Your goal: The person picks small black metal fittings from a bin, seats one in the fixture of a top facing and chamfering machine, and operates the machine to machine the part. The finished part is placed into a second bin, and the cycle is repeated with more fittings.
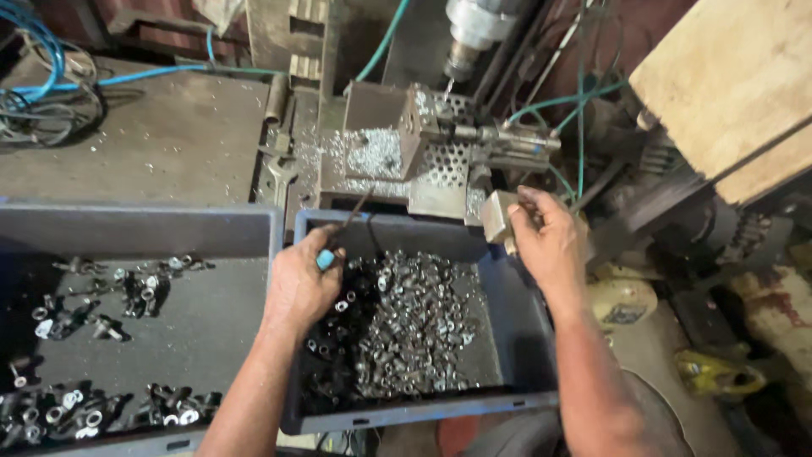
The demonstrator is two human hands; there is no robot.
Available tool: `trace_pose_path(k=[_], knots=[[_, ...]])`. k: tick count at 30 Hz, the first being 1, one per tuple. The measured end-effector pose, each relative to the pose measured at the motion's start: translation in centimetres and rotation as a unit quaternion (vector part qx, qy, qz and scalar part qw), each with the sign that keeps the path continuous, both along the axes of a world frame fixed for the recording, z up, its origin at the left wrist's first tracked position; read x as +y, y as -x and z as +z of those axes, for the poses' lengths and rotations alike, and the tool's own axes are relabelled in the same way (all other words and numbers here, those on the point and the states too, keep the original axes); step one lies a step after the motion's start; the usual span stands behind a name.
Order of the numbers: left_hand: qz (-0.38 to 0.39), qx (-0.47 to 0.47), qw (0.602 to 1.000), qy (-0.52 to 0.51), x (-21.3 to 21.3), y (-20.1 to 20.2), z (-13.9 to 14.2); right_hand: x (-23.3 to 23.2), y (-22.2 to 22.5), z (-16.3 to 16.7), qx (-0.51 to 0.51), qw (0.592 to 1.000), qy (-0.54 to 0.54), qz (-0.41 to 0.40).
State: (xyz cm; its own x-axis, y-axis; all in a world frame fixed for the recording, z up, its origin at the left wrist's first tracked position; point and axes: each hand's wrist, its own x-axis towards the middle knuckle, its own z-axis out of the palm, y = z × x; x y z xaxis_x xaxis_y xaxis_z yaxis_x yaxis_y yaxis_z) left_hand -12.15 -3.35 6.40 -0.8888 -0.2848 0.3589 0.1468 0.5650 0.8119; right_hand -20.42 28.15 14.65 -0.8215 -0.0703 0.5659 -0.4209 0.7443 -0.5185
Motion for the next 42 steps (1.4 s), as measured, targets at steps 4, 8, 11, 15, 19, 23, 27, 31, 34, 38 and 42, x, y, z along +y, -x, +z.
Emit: trace_pose_path(k=[4, 8, 11, 15, 19, 23, 27, 31, 34, 38, 42], knots=[[-0.002, 0.042, 0.997, 0.062, -0.3, 0.2, -2.2, 2.5, 0.2, -1.4, 0.077, 0.989, -0.125, 0.033], [-0.017, 0.053, 0.998, 0.007, 0.0, -0.2, -3.2, 2.6, 0.0, -3.3, 0.066, 0.992, -0.060, 0.085], [-0.016, 0.048, 0.999, -0.004, 0.2, -0.2, -2.4, 1.4, -1.9, -3.1, 0.086, 0.986, -0.142, 0.012], [-0.004, 0.016, 1.000, -0.011, 0.0, -0.5, -1.2, -4.6, -4.4, -4.9, 0.085, 0.957, -0.194, 0.199], [-0.006, 0.050, 0.999, 0.001, 0.4, -0.6, -1.0, -11.8, -3.1, -8.7, -0.086, 0.876, -0.362, 0.306], [0.006, -0.003, 1.000, -0.011, 0.2, -0.3, -1.2, -14.0, -1.0, -11.6, -0.136, 0.798, -0.532, 0.248], [-0.018, 0.054, 0.998, 0.011, 0.1, -0.2, -1.4, -10.2, -0.1, -13.3, 0.004, 0.854, -0.427, 0.297], [-0.008, 0.000, 1.000, -0.011, 0.0, -0.5, -1.5, -6.3, -0.2, -13.5, -0.150, 0.843, -0.440, 0.271], [-0.012, 0.004, 1.000, -0.013, -0.1, -0.6, -1.3, -4.1, -1.5, -13.4, -0.099, 0.857, -0.414, 0.291], [-0.018, 0.024, 1.000, -0.001, 0.0, -0.7, -1.3, -0.4, -2.8, -12.7, -0.102, 0.872, -0.397, 0.270], [-0.015, 0.034, 0.999, -0.002, 0.0, -0.6, -1.5, 2.7, -6.4, -10.7, -0.281, 0.834, -0.445, 0.165]])
